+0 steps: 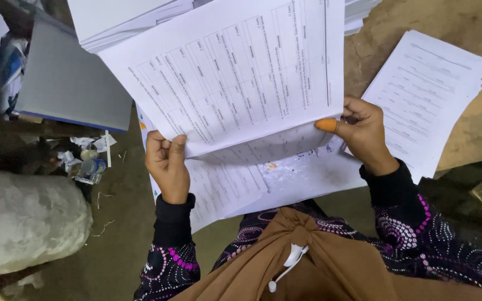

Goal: The person is manually folding and stacking printed paper documents on a production table.

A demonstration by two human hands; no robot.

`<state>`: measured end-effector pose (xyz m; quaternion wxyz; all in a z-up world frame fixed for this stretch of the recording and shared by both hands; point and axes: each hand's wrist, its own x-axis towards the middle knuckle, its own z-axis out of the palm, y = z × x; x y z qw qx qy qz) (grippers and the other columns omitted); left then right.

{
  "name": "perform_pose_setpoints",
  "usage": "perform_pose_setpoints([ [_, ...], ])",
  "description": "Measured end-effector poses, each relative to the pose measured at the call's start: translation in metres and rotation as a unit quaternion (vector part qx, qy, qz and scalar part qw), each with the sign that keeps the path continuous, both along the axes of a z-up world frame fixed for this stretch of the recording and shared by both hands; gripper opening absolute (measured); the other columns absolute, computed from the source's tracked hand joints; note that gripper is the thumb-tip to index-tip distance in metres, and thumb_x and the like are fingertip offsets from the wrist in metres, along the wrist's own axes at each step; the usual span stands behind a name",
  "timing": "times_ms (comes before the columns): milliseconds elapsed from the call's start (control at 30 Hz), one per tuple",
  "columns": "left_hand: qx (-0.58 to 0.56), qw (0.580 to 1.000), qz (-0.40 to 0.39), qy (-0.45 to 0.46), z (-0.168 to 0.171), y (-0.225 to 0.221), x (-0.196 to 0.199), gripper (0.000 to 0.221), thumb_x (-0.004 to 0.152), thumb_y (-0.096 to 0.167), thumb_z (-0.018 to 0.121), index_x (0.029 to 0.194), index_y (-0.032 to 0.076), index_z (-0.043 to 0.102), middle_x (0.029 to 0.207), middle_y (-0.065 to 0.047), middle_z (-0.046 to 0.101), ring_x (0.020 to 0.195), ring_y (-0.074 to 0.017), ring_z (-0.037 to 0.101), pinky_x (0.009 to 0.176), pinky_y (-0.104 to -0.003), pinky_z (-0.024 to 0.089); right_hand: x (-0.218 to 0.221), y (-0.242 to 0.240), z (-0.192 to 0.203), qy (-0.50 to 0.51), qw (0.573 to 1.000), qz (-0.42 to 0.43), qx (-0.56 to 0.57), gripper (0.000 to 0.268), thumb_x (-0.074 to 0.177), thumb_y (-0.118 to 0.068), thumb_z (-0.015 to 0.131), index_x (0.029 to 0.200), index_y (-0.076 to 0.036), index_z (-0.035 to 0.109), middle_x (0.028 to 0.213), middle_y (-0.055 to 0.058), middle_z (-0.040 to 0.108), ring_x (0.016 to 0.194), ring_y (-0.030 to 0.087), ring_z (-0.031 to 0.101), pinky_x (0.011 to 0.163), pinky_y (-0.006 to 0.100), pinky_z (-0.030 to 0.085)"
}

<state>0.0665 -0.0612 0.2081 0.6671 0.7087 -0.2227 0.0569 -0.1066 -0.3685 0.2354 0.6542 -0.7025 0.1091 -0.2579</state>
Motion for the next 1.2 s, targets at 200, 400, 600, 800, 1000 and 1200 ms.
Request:
perform_pose_setpoints([
  [200, -0.003, 1.0, 0.003, -0.023, -0.001, -0.002, -0.004, 0.01, 0.095, 0.007, 0.064, 0.096, 0.002, 0.056, 0.072, -0.006, 0.064, 0.065, -0.0057, 0.051, 0.061, -0.025, 0.049, -0.011, -0.007, 0.006, -0.009, 1.0, -0.016, -0.021, 0.033, 0.076, 0.002, 0.08, 0.105, 0.005, 0.065, 0.092, 0.014, 0.072, 0.085, 0.008, 0.056, 0.089, 0.025, 0.048],
  [400, -0.011, 0.999, 0.003, -0.036, 0.008, -0.01, -0.013, 0.008, 0.095, 0.005, 0.064, 0.095, 0.002, 0.056, 0.072, -0.005, 0.062, 0.068, -0.0064, 0.052, 0.063, -0.025, 0.049, -0.02, -0.011, 0.01, -0.008, 1.0, -0.018, -0.011, 0.035, 0.074, 0.001, 0.081, 0.106, 0.004, 0.065, 0.092, 0.013, 0.072, 0.087, 0.008, 0.058, 0.091, 0.027, 0.049],
  [600, -0.001, 0.999, 0.025, -0.04, 0.016, -0.013, -0.019, 0.008, 0.094, 0.004, 0.065, 0.095, 0.001, 0.058, 0.068, -0.003, 0.057, 0.063, -0.0062, 0.05, 0.06, -0.023, 0.047, -0.026, -0.024, 0.006, 0.003, 1.0, 0.024, -0.001, 0.05, 0.067, -0.004, 0.084, 0.112, 0.004, 0.063, 0.091, 0.012, 0.072, 0.08, 0.01, 0.054, 0.081, 0.024, 0.046],
  [800, 0.011, 0.998, 0.019, -0.051, 0.026, -0.024, -0.029, 0.006, 0.091, 0.003, 0.067, 0.092, 0.001, 0.061, 0.071, -0.005, 0.06, 0.07, -0.0095, 0.051, 0.065, -0.028, 0.048, -0.022, -0.031, 0.001, -0.019, 0.997, -0.011, 0.068, 0.046, 0.074, -0.001, 0.077, 0.116, 0.007, 0.061, 0.091, 0.014, 0.071, 0.078, 0.015, 0.058, 0.079, 0.028, 0.049],
  [1000, 0.053, 0.998, -0.022, -0.029, 0.028, -0.019, -0.037, 0.004, 0.089, 0.005, 0.065, 0.087, 0.004, 0.062, 0.074, -0.004, 0.06, 0.07, -0.0115, 0.053, 0.066, -0.028, 0.048, -0.024, -0.027, 0.005, -0.008, 0.992, -0.063, 0.106, 0.027, 0.075, 0.003, 0.075, 0.101, 0.003, 0.068, 0.092, 0.014, 0.073, 0.084, 0.019, 0.069, 0.08, 0.032, 0.059],
  [1200, 0.013, 0.998, -0.048, 0.042, 0.033, -0.026, -0.042, 0.026, 0.081, 0.013, 0.073, 0.094, 0.007, 0.051, 0.093, -0.003, 0.051, 0.085, -0.0142, 0.054, 0.074, -0.027, 0.047, -0.026, -0.023, -0.002, -0.013, 0.993, -0.087, 0.077, 0.026, 0.071, -0.004, 0.079, 0.095, -0.002, 0.07, 0.095, 0.011, 0.073, 0.086, 0.019, 0.071, 0.077, 0.029, 0.063],
])
